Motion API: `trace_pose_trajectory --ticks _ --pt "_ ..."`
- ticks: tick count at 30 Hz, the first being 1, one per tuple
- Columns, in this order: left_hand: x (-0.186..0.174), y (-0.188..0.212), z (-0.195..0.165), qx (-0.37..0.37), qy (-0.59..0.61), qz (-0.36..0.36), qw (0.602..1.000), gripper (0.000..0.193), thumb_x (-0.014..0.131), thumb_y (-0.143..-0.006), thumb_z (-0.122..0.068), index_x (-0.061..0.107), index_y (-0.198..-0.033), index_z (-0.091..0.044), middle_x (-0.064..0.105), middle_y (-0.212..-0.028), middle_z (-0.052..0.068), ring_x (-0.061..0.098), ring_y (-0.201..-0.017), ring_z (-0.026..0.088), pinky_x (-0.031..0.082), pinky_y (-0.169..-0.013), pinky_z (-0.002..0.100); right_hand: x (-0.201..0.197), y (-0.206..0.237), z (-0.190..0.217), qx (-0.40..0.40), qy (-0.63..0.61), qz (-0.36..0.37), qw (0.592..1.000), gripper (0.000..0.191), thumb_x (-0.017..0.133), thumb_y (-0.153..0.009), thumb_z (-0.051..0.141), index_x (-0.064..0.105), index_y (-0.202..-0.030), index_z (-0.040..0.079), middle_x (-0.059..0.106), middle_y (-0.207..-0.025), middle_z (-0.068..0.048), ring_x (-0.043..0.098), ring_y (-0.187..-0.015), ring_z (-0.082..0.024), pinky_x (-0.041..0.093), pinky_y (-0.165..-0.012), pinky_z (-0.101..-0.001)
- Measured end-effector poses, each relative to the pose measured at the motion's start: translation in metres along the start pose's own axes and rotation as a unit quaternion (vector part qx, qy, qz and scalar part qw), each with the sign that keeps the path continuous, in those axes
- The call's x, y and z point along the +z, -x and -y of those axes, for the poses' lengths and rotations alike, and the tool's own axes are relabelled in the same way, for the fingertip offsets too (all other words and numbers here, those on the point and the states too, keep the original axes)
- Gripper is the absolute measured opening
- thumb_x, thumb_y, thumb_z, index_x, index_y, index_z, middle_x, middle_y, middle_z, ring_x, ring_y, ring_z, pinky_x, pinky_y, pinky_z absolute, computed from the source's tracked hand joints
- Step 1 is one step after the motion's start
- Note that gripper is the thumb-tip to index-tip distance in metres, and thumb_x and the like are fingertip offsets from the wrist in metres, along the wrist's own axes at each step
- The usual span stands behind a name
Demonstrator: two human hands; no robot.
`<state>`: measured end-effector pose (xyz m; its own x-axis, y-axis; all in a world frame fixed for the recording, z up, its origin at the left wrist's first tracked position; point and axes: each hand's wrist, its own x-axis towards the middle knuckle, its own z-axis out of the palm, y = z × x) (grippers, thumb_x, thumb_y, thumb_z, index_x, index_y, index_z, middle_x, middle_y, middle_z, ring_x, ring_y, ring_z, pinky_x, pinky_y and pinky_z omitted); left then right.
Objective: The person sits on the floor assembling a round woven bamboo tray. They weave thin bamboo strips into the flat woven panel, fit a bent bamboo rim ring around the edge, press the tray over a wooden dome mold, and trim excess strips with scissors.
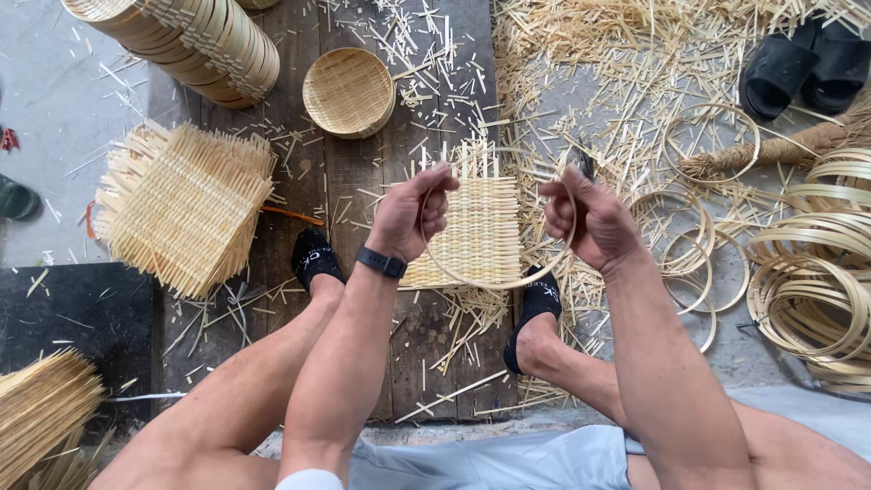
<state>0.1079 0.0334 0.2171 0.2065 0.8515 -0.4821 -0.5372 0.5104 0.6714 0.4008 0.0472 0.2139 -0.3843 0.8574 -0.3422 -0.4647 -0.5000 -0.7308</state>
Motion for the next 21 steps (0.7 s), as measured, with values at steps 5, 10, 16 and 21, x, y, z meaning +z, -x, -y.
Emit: trace_pose_trajectory --ticks 5,10,16,21 --pt "-0.008 -0.003 0.016 -0.020 -0.037 -0.007 0.999 0.032 0.069 -0.096 -0.030 0.067 -0.074 -0.006 0.041 -0.049 -0.009 0.029 -0.038 0.003 0.024 -0.034 0.021 -0.009 -0.005 -0.027 0.025 0.007 0.018 1.000 0.040 0.066 -0.105 0.030 0.065 -0.074 0.005 0.044 -0.054 0.003 0.036 -0.045 -0.007 0.030 -0.039 -0.0217" --pt "-0.009 -0.009 0.026 -0.014 0.000 -0.075 0.997 0.032 0.073 -0.093 -0.022 0.057 -0.067 -0.011 0.047 -0.051 -0.006 0.034 -0.039 0.005 0.025 -0.034 0.023 -0.013 -0.008 -0.043 0.035 -0.023 0.045 0.998 0.043 0.064 -0.107 0.029 0.063 -0.069 0.009 0.046 -0.053 0.004 0.037 -0.044 -0.008 0.031 -0.039 -0.0214" --pt "-0.034 -0.011 0.023 0.012 0.042 -0.102 0.994 0.029 0.070 -0.092 -0.031 0.068 -0.076 -0.007 0.047 -0.052 -0.005 0.037 -0.040 0.004 0.031 -0.037 0.020 -0.024 -0.008 -0.044 -0.004 0.152 -0.058 0.987 0.026 0.063 -0.101 0.023 0.075 -0.104 0.000 0.070 -0.078 -0.004 0.065 -0.066 -0.010 0.057 -0.062 -0.0245" --pt "-0.070 -0.033 0.059 0.092 -0.037 -0.212 0.972 0.013 0.076 -0.084 -0.015 0.069 -0.090 -0.006 0.062 -0.066 -0.002 0.055 -0.053 0.006 0.045 -0.046 0.022 -0.034 -0.036 -0.087 -0.004 0.314 -0.213 0.925 0.021 0.078 -0.087 0.009 0.072 -0.106 0.001 0.076 -0.085 -0.006 0.068 -0.065 -0.010 0.056 -0.054 -0.0258"
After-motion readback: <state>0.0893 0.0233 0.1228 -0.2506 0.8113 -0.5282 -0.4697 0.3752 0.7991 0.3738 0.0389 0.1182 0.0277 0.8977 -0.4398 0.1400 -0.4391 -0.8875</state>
